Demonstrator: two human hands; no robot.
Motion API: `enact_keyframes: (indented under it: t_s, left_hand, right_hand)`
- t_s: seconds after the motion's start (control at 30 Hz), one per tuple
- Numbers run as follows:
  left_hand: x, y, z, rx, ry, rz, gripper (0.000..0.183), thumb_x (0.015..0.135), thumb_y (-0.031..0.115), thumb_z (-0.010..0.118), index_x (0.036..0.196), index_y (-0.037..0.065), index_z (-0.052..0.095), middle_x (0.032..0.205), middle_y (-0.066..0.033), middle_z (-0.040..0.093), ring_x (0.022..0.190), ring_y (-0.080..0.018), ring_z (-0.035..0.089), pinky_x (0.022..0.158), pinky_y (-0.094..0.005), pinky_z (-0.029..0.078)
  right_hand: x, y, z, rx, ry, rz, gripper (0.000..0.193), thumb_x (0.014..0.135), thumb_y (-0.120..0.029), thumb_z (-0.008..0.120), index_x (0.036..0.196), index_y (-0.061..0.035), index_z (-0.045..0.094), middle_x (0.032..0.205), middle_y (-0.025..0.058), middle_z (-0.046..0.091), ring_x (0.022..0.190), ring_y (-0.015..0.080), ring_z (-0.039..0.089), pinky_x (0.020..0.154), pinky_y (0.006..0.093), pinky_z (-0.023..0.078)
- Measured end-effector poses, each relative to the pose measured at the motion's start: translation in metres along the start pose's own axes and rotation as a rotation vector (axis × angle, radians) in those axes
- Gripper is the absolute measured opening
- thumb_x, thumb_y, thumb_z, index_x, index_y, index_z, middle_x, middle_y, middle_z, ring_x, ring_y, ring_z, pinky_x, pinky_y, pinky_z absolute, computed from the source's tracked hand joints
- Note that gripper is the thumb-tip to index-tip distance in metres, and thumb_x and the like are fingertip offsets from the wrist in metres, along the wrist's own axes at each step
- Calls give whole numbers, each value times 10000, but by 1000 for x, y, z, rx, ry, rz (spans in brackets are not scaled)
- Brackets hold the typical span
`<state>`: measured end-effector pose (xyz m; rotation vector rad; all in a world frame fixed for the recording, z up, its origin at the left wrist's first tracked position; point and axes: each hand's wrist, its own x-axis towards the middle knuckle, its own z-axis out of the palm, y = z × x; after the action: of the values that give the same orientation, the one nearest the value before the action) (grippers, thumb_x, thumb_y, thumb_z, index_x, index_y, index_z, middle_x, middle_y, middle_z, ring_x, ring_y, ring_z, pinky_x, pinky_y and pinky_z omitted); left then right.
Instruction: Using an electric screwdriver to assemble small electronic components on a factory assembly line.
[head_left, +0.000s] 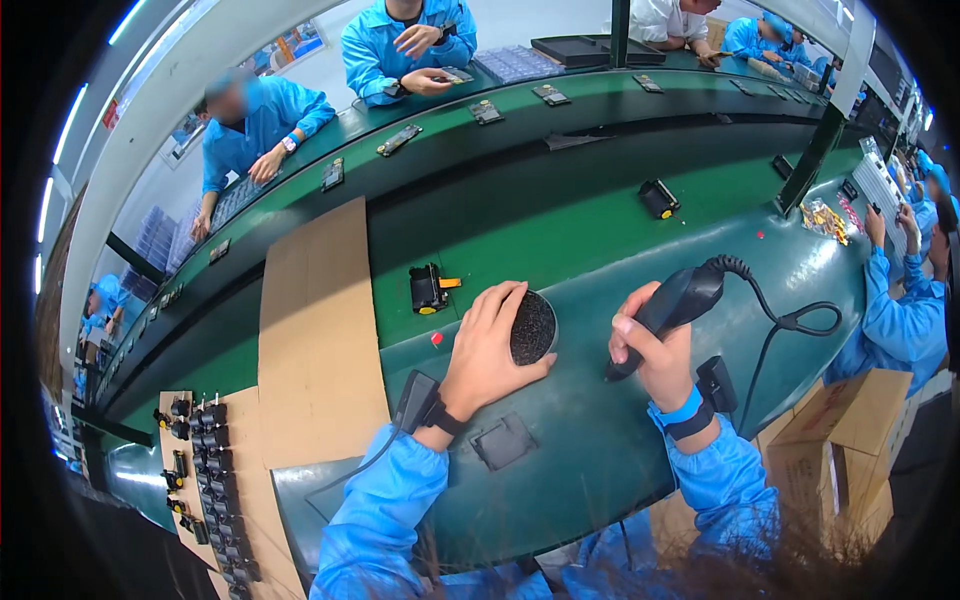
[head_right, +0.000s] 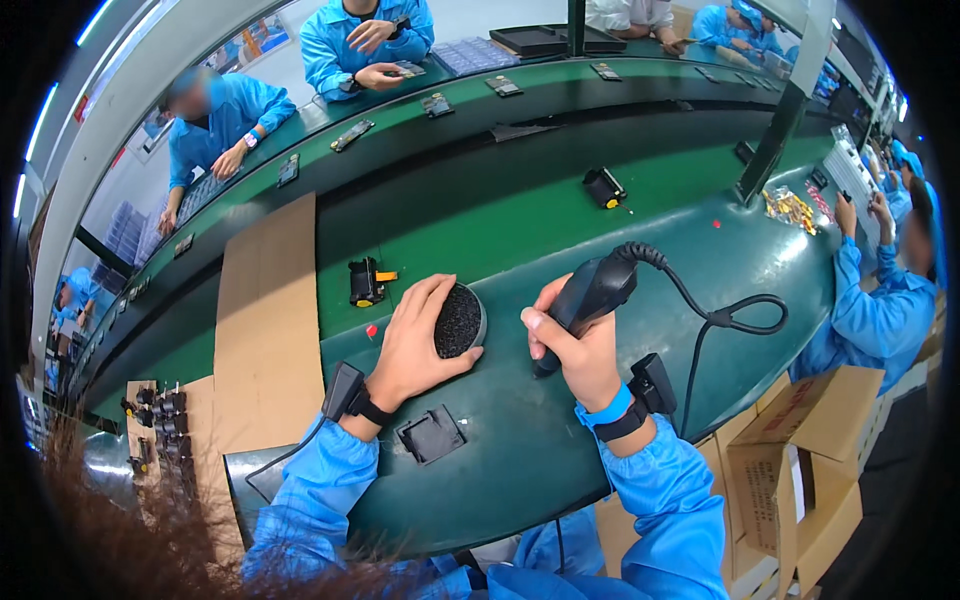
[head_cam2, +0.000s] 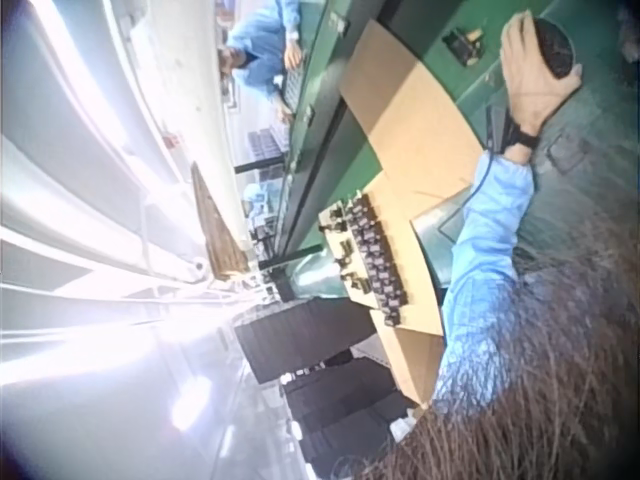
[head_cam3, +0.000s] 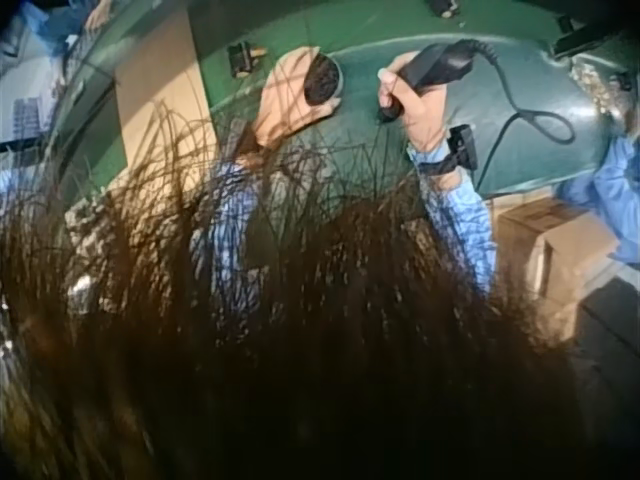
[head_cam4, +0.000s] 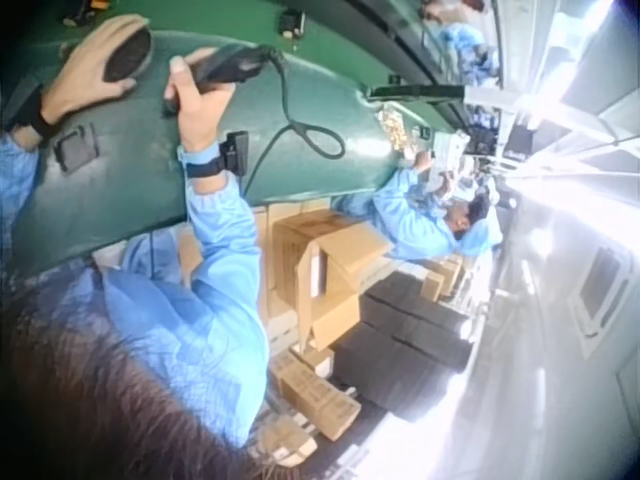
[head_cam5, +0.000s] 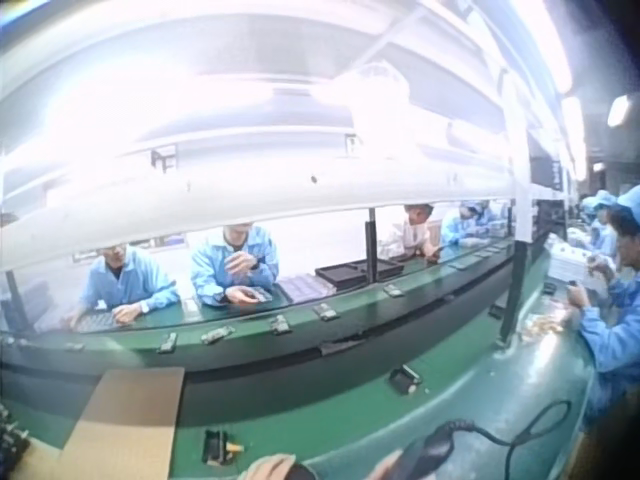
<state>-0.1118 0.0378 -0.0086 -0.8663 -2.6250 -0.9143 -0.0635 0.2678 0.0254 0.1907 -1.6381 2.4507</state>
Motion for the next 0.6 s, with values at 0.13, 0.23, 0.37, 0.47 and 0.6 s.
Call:
enact_keyframes:
  t_s: [0.13,0.23,0.37,0.47,0.6]
  left_hand:
    - [3,-5,6,-46,77,-53,960,697,356,824,1487,-11,420,1458,-231,465,1360,-398,449,1132,-467,383]
    - [7,1,5,-106,33,-60,944,723,350,808,1493,-23,411,1483,-244,450,1378,-406,448,1153,-455,366]
    - [9,0,8,-85,11,-28,955,744,364,795,1514,-22,383,1511,-251,426,1405,-402,424,1162,-460,352]
    - [18,-4,15,-10,51,-49,982,742,370,795,1533,-14,357,1539,-258,399,1437,-407,389,1173,-467,337]
    - [17,1,17,-47,14,-49,990,744,381,796,1537,-11,351,1553,-253,388,1453,-417,362,1182,-468,325]
  right_hand:
    - [-3,0,-1,1,12,-8,157,883,33,672,948,-35,546,686,41,578,562,120,582,529,274,468]
    - [3,-5,-3,4,31,-5,154,884,32,672,943,-36,547,686,38,576,561,119,578,529,272,463]
    - [1,-3,-7,-1,12,-7,155,881,18,683,940,-40,551,693,36,576,565,116,575,530,268,455]
    - [1,-6,-5,2,-1,-6,157,878,27,680,941,-39,552,693,35,571,564,116,575,529,268,458]
    - [0,-7,-11,9,-11,-19,165,870,47,673,942,-36,550,698,37,565,561,120,573,525,268,464]
